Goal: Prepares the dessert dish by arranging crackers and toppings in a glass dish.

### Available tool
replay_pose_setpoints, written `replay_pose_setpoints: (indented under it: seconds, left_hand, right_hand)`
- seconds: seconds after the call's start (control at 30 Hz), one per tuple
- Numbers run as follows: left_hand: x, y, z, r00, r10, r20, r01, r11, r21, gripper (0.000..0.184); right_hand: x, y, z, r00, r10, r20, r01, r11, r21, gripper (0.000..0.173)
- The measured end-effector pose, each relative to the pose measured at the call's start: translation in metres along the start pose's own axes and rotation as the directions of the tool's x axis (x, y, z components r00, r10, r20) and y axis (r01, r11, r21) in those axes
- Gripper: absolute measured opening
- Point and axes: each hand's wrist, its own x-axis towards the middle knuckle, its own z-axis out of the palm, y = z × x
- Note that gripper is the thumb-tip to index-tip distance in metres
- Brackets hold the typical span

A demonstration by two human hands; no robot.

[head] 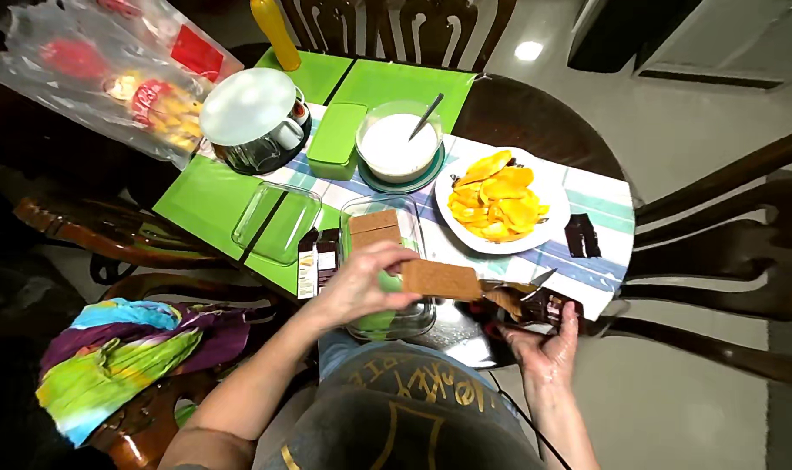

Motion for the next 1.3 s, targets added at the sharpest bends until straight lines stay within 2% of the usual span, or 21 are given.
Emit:
replay_pose_setpoints:
  seconds: [0.1,0.23,0.37,0.43,0.5,0.6,0.73,0.8,0.9,1.07,1.17,1.3]
  left_hand:
    - [-0.029,-0.034,-0.023,0.98,-0.17,-0.107,0.17,0.985,-0.002,0.049]
    - [-0.055,-0.089,0.003,0.922,-0.359,-0.148,0.355,0.933,-0.053,0.053]
    - [-0.072,-0.135,0.048,0.924,-0.35,-0.155,0.338,0.936,-0.097,0.054]
    - [-0.078,-0.149,0.059,0.942,-0.305,-0.138,0.308,0.951,0.002,0.054]
    - [-0.081,-0.157,0.062,0.963,-0.254,-0.09,0.267,0.944,0.192,0.053]
    - [-0.083,-0.162,0.058,0.966,-0.258,0.0,0.231,0.863,0.449,0.053]
    - [-0.072,-0.16,0.055,0.936,-0.349,0.042,0.26,0.767,0.587,0.054]
    - [-0.072,-0.159,0.057,0.924,-0.377,0.061,0.261,0.741,0.619,0.053]
    - [-0.072,-0.162,0.059,0.95,-0.31,0.025,0.221,0.73,0.647,0.051]
    - [-0.085,-0.161,0.057,0.978,-0.191,-0.085,0.206,0.816,0.54,0.046]
    - [-0.099,-0.153,0.059,0.976,-0.21,-0.065,0.212,0.827,0.521,0.047]
    - [-0.108,-0.15,0.068,0.948,-0.318,-0.029,0.273,0.76,0.589,0.043]
  right_hand:
    - [0.005,-0.009,-0.006,1.0,-0.023,0.004,0.023,1.0,0.019,0.05]
    - [0.009,-0.015,-0.006,0.999,-0.05,0.005,0.05,0.999,0.014,0.052]
    - [0.01,-0.016,-0.005,0.998,-0.053,0.014,0.054,0.999,-0.01,0.052]
    - [0.008,-0.016,-0.004,0.998,-0.052,0.019,0.052,0.999,-0.002,0.051]
    - [0.008,-0.016,-0.005,0.998,-0.053,0.015,0.053,0.999,0.006,0.05]
    - [0.009,-0.015,-0.011,0.999,-0.049,0.001,0.049,0.999,0.006,0.053]
    - [0.012,-0.016,-0.012,0.999,-0.052,-0.013,0.052,0.999,0.018,0.054]
    - [0.009,-0.016,-0.013,0.998,-0.05,-0.022,0.051,0.999,0.014,0.053]
    - [0.009,-0.017,-0.014,0.998,-0.052,-0.021,0.052,0.999,0.014,0.051]
    - [0.008,-0.018,-0.018,0.999,-0.051,-0.007,0.051,0.998,0.022,0.051]
    - [0.008,-0.016,-0.018,0.998,-0.054,-0.015,0.054,0.998,0.025,0.051]
    - [0.008,-0.013,-0.017,0.999,-0.042,-0.021,0.043,0.998,0.045,0.052]
